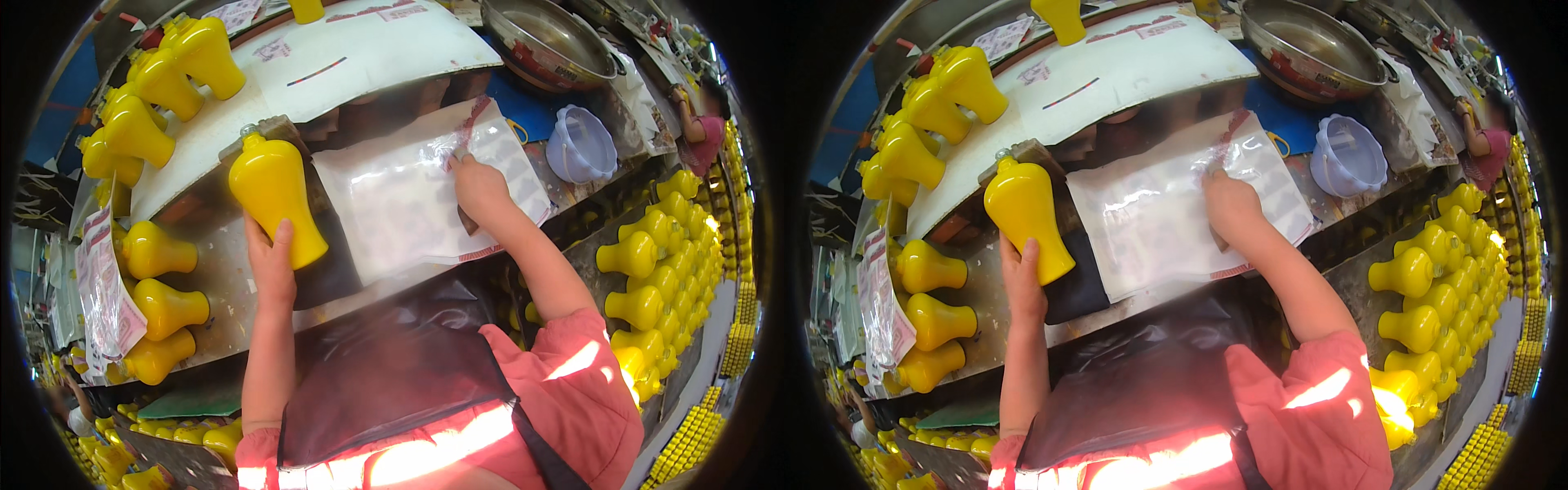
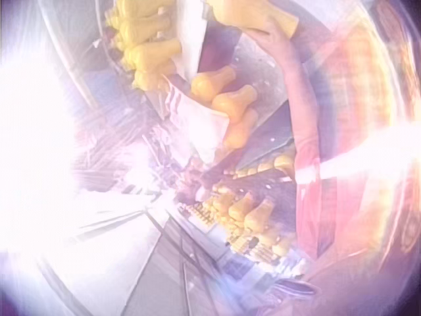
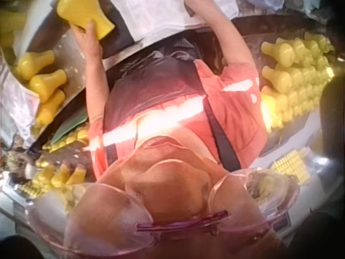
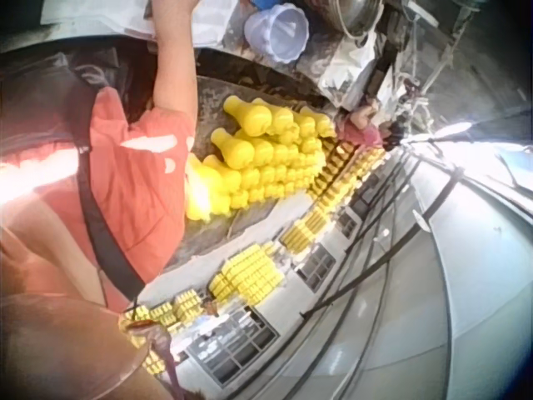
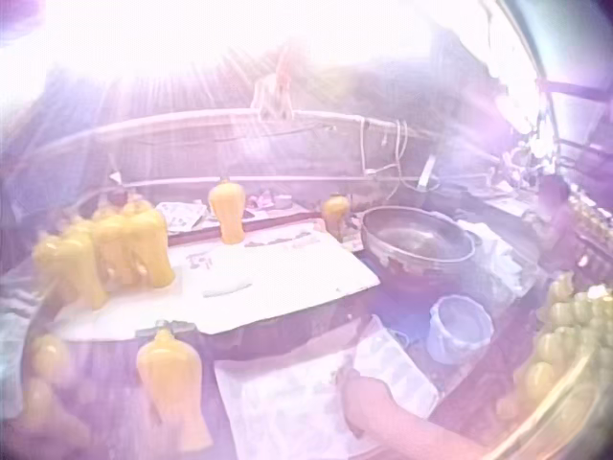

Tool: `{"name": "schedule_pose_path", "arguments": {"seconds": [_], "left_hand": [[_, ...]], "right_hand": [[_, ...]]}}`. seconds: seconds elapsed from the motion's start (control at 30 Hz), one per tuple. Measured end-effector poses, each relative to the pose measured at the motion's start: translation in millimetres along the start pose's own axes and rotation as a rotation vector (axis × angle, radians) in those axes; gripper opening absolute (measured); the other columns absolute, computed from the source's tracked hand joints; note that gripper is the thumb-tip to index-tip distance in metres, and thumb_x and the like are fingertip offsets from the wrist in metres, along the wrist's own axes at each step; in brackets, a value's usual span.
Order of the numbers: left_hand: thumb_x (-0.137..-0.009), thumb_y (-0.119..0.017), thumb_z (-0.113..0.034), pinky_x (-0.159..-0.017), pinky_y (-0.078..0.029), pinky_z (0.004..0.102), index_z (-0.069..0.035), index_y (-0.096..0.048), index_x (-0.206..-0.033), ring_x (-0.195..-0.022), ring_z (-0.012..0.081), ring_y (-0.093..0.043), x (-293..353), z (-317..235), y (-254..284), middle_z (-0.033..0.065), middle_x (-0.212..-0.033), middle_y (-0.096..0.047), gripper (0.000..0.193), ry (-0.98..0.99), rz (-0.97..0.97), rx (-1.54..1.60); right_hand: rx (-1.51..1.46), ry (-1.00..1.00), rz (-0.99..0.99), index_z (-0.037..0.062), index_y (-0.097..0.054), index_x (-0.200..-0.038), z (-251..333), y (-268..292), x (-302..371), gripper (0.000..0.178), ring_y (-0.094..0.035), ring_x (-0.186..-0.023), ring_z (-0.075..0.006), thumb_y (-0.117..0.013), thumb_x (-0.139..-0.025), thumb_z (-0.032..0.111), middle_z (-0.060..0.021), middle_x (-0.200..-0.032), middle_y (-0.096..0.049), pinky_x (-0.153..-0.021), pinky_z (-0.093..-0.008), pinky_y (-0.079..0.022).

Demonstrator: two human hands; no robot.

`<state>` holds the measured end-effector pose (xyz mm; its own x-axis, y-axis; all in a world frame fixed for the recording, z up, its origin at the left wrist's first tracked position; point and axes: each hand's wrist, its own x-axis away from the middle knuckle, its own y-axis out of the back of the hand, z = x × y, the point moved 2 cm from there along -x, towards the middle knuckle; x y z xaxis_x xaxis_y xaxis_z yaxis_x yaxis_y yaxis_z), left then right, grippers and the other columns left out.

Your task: The person applies a decorative label to the neck of a yellow ceramic vase, smooths it, and then applies a second label to the base. They repeat this process on multiple vases, handling each one individually and placing finished items aside.

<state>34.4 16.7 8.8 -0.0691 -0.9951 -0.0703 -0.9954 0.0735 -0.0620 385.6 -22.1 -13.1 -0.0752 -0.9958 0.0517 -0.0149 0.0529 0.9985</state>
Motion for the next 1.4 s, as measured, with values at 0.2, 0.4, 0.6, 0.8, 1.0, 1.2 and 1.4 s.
{"name": "schedule_pose_path", "arguments": {"seconds": [0.2,0.4,0.6,0.8,1.0,1.2,1.4], "left_hand": [[-0.098,-0.063,-0.018,-0.116,-0.035,0.0366,-0.001,-0.030,-0.159,-0.137,0.0255,-0.048,1,-1,-1,0.0152,-0.150,-0.049,0.072,-0.028,-0.018,-0.024],[-0.096,-0.061,-0.014,-0.116,-0.035,0.0365,-0.002,-0.031,-0.159,-0.136,0.0251,-0.048,1,-4,-2,0.0141,-0.148,-0.049,0.071,-0.007,-0.005,0.004],[-0.093,-0.069,-0.013,-0.117,-0.035,0.0393,-0.001,-0.020,-0.161,-0.139,0.0287,-0.045,-1,-3,-3,0.0183,-0.154,-0.041,0.084,-0.052,-0.108,-0.069],[-0.091,-0.073,-0.013,-0.117,-0.036,0.0437,0.000,-0.031,-0.157,-0.141,0.0340,-0.044,23,-25,-2,0.0219,-0.157,-0.037,0.079,-0.371,-0.251,-0.511],[-0.088,-0.071,-0.005,-0.106,-0.045,0.0411,-0.002,-0.064,-0.125,-0.123,0.0336,-0.059,59,-49,-19,0.0172,-0.129,-0.062,0.038,-0.635,-0.092,-0.569],[-0.089,-0.070,-0.002,-0.098,-0.051,0.0381,-0.002,-0.072,-0.109,-0.112,0.0314,-0.065,72,-49,-39,0.0154,-0.121,-0.067,0.020,-0.599,0.136,-0.515],[-0.088,-0.071,0.001,-0.087,-0.054,0.0358,-0.002,-0.073,-0.103,-0.101,0.0288,-0.069,75,-45,-41,0.0135,-0.109,-0.071,0.015,-0.640,0.178,-0.536]], "right_hand": [[-0.083,0.012,0.057,0.0004,-0.055,-0.141,13,5,36,0.053,-0.072,-0.092,-0.0381,-0.055,-0.088,0.004,-0.0238,-0.131,-0.061,-0.078,-0.0468,-0.059],[-0.146,0.064,0.229,-0.0004,-0.047,-0.147,44,24,86,0.087,-0.072,-0.090,-0.0405,-0.078,-0.066,0.000,-0.0249,-0.134,-0.058,-0.076,-0.0476,-0.060],[-0.084,0.196,0.012,0.0022,-0.053,-0.142,71,10,124,0.061,-0.070,-0.074,-0.0281,-0.069,-0.093,0.035,-0.0143,-0.104,-0.065,-0.064,-0.0398,-0.058],[-0.040,0.404,-0.223,0.0046,-0.065,-0.132,65,-8,141,0.050,-0.068,-0.068,-0.0217,-0.074,-0.087,0.026,-0.0133,-0.120,-0.070,-0.058,-0.0334,-0.055],[-0.312,0.548,-0.406,0.0083,-0.073,-0.120,50,-13,134,0.036,-0.068,-0.069,-0.0247,-0.075,-0.084,0.012,-0.0080,-0.117,-0.073,-0.058,-0.0351,-0.055],[-0.235,0.409,-0.302,0.0135,-0.063,-0.131,60,-14,132,0.049,-0.066,-0.067,-0.0245,-0.075,-0.083,0.017,-0.0104,-0.113,-0.069,-0.058,-0.0362,-0.055],[-0.132,0.516,-0.414,0.0101,-0.071,-0.119,50,-26,136,0.036,-0.067,-0.068,-0.0260,-0.078,-0.084,0.019,-0.0106,-0.117,-0.072,-0.061,-0.0368,-0.055]]}}
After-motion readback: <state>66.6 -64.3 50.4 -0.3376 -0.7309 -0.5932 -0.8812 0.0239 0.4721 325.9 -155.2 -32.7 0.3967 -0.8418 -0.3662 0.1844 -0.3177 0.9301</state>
